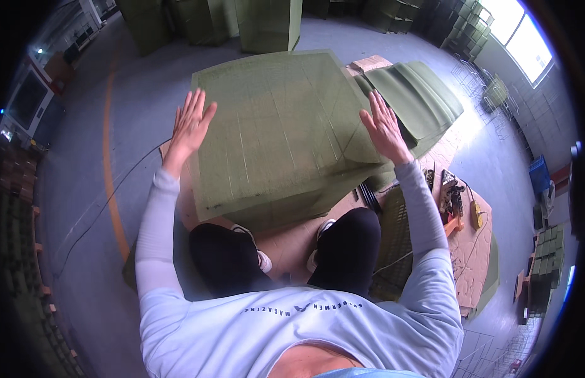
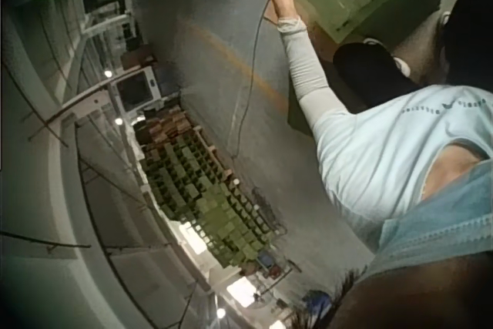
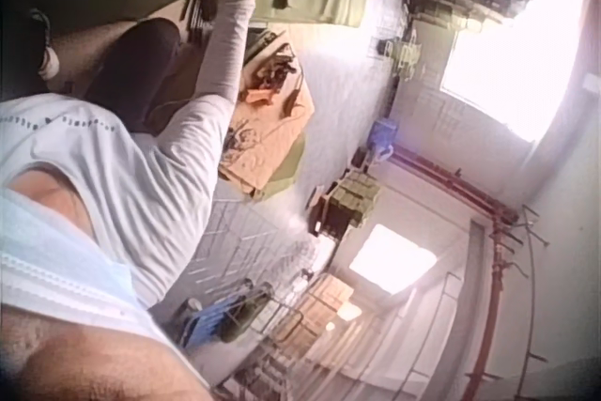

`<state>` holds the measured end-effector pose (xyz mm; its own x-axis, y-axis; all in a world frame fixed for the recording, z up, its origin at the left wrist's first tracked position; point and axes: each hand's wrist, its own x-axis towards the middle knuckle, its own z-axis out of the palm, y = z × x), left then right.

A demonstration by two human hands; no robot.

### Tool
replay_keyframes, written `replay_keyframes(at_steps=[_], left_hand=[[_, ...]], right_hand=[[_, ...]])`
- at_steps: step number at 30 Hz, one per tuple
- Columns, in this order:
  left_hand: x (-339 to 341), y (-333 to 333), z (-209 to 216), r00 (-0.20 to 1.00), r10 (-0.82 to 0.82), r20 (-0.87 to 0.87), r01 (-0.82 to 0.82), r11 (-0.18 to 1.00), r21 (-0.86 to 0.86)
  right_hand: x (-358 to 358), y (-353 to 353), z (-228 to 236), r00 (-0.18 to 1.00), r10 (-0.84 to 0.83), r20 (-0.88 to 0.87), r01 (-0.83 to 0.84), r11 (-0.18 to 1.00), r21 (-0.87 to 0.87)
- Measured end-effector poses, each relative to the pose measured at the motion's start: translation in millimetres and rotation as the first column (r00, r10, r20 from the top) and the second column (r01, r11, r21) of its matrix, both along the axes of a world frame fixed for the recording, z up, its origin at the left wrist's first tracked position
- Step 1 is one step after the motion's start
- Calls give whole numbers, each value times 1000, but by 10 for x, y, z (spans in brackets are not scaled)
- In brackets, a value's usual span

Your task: Using a hot glue gun to attach green plastic mesh or sheets to a square wire frame.

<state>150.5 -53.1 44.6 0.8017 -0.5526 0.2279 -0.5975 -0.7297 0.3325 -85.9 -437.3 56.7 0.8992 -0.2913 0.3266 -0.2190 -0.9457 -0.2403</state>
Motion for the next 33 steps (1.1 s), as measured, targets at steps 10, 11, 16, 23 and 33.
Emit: replay_keyframes(at_steps=[10, 11, 16, 23, 33], left_hand=[[1267, -846, -50, 989, -62, 134, 39, 985, 166], [1298, -866, -95, 997, -45, 64, 32, 982, 186], [1350, -870, -178, 999, -30, 30, 23, 978, 205], [1479, -874, -86, 999, 4, 46, -11, 987, 158], [1690, -851, -347, 992, 18, 126, -38, 987, 155]], right_hand=[[1470, -475, -121, 983, 108, -147, -123, 988, -94], [1518, -503, -175, 982, 124, -143, -137, 986, -90], [1522, -596, -296, 979, 100, -178, -69, 983, 172], [1806, -558, -10, 988, 68, -139, -73, 997, -32], [2305, -992, -552, 986, 82, -148, -89, 995, -41]])
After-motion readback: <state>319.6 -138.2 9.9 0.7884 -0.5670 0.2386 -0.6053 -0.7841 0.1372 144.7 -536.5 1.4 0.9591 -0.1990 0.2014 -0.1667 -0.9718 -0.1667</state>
